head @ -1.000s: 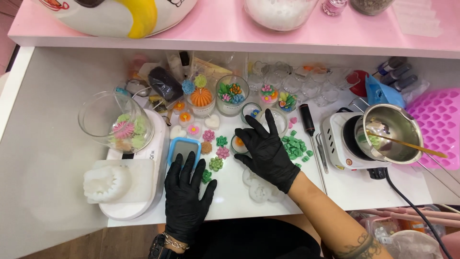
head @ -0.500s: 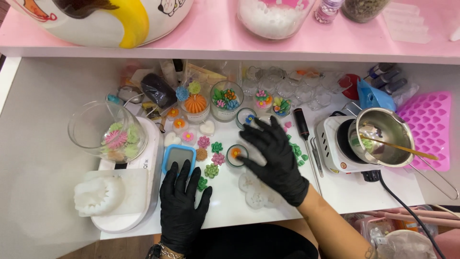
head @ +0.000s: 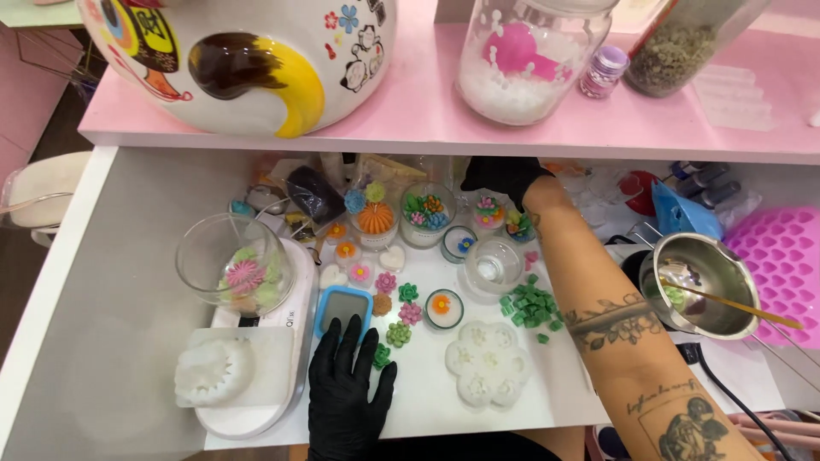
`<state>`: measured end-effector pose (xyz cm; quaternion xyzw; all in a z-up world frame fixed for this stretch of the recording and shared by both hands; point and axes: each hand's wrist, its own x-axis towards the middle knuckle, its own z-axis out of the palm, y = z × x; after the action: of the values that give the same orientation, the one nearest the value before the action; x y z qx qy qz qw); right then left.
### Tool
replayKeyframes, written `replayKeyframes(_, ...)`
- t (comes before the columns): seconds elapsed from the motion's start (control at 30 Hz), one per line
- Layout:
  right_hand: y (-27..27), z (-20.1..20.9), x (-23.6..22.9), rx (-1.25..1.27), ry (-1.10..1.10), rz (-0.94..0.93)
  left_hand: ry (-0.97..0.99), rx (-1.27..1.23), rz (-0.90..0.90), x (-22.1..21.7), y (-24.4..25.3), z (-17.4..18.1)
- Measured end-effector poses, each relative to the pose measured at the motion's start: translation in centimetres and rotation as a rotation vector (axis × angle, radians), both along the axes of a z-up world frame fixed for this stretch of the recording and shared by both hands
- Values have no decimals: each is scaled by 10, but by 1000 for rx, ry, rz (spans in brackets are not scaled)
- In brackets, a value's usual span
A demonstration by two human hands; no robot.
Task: Removing small green wax hearts from a silicone mold and adding them into a melting pot on a burner.
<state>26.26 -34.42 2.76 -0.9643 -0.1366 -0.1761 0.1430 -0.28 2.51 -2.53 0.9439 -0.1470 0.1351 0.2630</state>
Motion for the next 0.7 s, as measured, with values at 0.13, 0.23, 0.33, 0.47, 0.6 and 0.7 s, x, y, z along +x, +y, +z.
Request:
replayKeyframes(0.13, 3, -2, 7, -31, -40, -17, -5, 4, -7, -1, 1, -9)
replayKeyframes(0.23, 7, 0, 5, -54, -65, -34, 27, 23, -29, -1, 2, -6)
replayKeyframes(0.33, 8, 2, -3, -80, -85, -54, 35, 23, -26, 0, 2, -6)
replayKeyframes(0.47, 10, 1, -17, -117, -103, -79, 48, -10, -7, -2, 1, 2)
replayKeyframes(0.6, 17, 14, -23, -149, -136, -98, 40, -39, -19, -2, 3, 9)
replayKeyframes(0.7, 20, 27, -30, -172, -166, -123, 15, -35, -29, -1, 3, 10)
